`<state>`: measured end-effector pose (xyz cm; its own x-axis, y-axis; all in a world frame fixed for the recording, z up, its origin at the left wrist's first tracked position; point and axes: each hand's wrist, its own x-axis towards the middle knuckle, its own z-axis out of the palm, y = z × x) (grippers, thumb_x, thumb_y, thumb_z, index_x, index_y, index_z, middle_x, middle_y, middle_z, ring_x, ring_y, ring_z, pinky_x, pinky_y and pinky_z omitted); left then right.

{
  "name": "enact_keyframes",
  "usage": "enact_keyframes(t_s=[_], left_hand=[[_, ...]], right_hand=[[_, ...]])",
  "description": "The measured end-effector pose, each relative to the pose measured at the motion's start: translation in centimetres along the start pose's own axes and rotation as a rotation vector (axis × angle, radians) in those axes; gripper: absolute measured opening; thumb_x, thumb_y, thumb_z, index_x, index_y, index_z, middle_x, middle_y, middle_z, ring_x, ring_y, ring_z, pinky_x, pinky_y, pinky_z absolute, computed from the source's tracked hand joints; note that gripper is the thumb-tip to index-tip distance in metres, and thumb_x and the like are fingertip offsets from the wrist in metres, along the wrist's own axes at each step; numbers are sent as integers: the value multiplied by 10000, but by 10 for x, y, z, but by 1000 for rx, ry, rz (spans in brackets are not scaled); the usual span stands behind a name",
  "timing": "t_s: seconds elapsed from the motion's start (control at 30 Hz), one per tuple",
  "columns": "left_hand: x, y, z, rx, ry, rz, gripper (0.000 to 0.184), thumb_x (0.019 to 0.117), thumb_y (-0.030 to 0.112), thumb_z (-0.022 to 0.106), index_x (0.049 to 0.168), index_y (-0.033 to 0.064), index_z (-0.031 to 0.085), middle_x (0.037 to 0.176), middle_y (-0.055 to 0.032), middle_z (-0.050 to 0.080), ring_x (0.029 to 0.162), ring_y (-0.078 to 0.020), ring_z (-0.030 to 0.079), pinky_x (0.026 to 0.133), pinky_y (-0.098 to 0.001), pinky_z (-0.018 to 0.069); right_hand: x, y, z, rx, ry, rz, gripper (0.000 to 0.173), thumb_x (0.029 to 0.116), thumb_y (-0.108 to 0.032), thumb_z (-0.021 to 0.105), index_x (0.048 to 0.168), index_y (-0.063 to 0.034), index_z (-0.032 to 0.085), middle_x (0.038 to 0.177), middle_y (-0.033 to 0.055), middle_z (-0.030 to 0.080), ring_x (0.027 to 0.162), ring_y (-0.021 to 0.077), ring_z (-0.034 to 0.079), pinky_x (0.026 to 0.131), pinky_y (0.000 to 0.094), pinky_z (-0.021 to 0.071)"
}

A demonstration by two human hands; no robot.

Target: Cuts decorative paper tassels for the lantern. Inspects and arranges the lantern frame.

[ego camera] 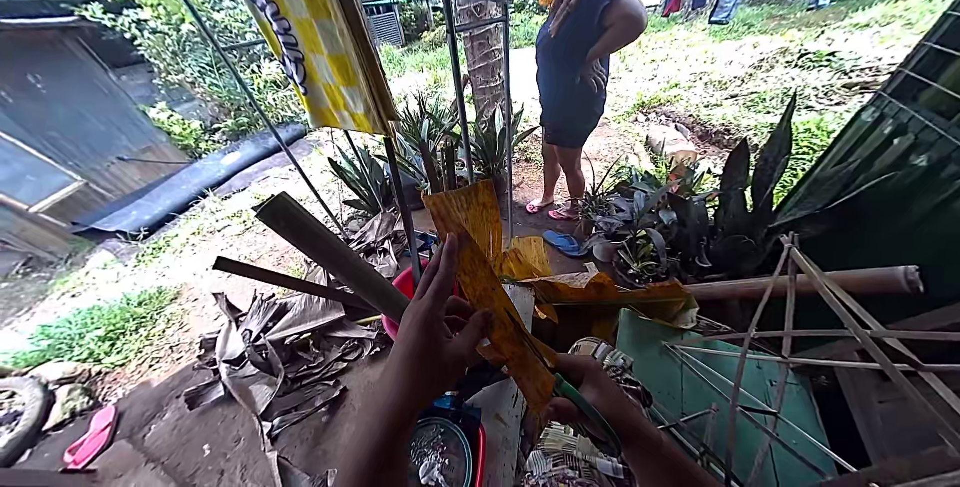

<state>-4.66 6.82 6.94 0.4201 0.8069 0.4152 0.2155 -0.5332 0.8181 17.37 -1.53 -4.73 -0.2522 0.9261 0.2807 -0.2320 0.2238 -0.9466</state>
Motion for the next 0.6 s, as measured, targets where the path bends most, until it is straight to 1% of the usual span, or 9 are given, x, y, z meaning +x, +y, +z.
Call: enact_keyframes(t_s=[0.07, 0.17, 0.23, 0.3, 0.33, 0.4, 0.43, 0.53, 0.6], left_hand=[[0, 1, 2, -16, -7, 1, 951, 891, 79, 751, 1637, 335, 221, 1629, -42, 299, 774, -138, 727, 708, -316, 660], [-2, -1, 6, -9, -24, 20, 946, 890, 74, 751, 1637, 324, 228, 1641, -42, 279, 795, -130, 724, 714, -302, 653], [-2, -1, 8, 3, -20, 25, 948, 886, 73, 754, 1639, 305, 228, 1646, -47, 271, 787, -114, 720, 712, -286, 648], [-3, 0, 9, -4, -17, 22, 956, 880, 69, 758, 1640, 305, 227, 1650, -42, 267, 793, -121, 723, 718, -294, 652], [-3, 1, 9, -7, -16, 20, 956, 880, 70, 757, 1640, 307, 226, 1652, -37, 264, 793, -120, 723, 721, -295, 653], [-5, 2, 10, -11, -16, 26, 950, 883, 78, 758, 1640, 299, 229, 1647, -39, 275, 790, -119, 724, 725, -294, 653], [-6, 1, 10, -10, -17, 32, 949, 883, 85, 761, 1641, 294, 230, 1643, -42, 283, 793, -120, 726, 729, -293, 655], [-9, -1, 13, -9, -35, 75, 943, 869, 57, 757, 1641, 194, 233, 1660, -74, 258, 786, -91, 716, 713, -272, 645], [-11, -1, 16, -18, -43, 93, 937, 866, 48, 755, 1638, 150, 234, 1660, -78, 263, 795, -80, 717, 711, -266, 646]], right_hand=[[1, -1, 1, 14, -6, -10, 403, 836, -356, 847, 1115, -96, 716, 882, -62, 725, 719, -20, 646, 631, 168, 548], [0, -1, 0, 25, -6, -11, 418, 832, -359, 851, 1127, -102, 704, 890, -75, 717, 758, -23, 650, 687, 177, 557], [0, -1, 0, 32, -5, -3, 416, 831, -337, 855, 1133, -94, 705, 898, -63, 720, 750, -18, 652, 675, 179, 558], [0, -1, 0, 27, 13, -2, 379, 828, -321, 859, 1098, -97, 717, 840, -53, 712, 667, -20, 626, 588, 169, 533], [0, -1, 1, 23, 17, -6, 358, 831, -306, 859, 1087, -96, 723, 827, -50, 710, 647, -20, 618, 570, 166, 526], [0, -1, 1, 17, 14, -19, 354, 833, -303, 859, 1088, -96, 726, 824, -50, 710, 642, -22, 614, 568, 164, 524], [-1, -1, 1, 17, 0, -25, 370, 836, -310, 855, 1105, -95, 719, 840, -50, 714, 667, -19, 626, 592, 169, 535], [0, -1, 1, 38, -25, -48, 415, 836, -332, 853, 1144, -98, 704, 824, -65, 707, 677, -30, 622, 616, 166, 536], [0, -4, 2, 30, -9, -46, 426, 821, -347, 863, 1130, -96, 712, 810, -81, 696, 664, -43, 609, 607, 156, 527]])
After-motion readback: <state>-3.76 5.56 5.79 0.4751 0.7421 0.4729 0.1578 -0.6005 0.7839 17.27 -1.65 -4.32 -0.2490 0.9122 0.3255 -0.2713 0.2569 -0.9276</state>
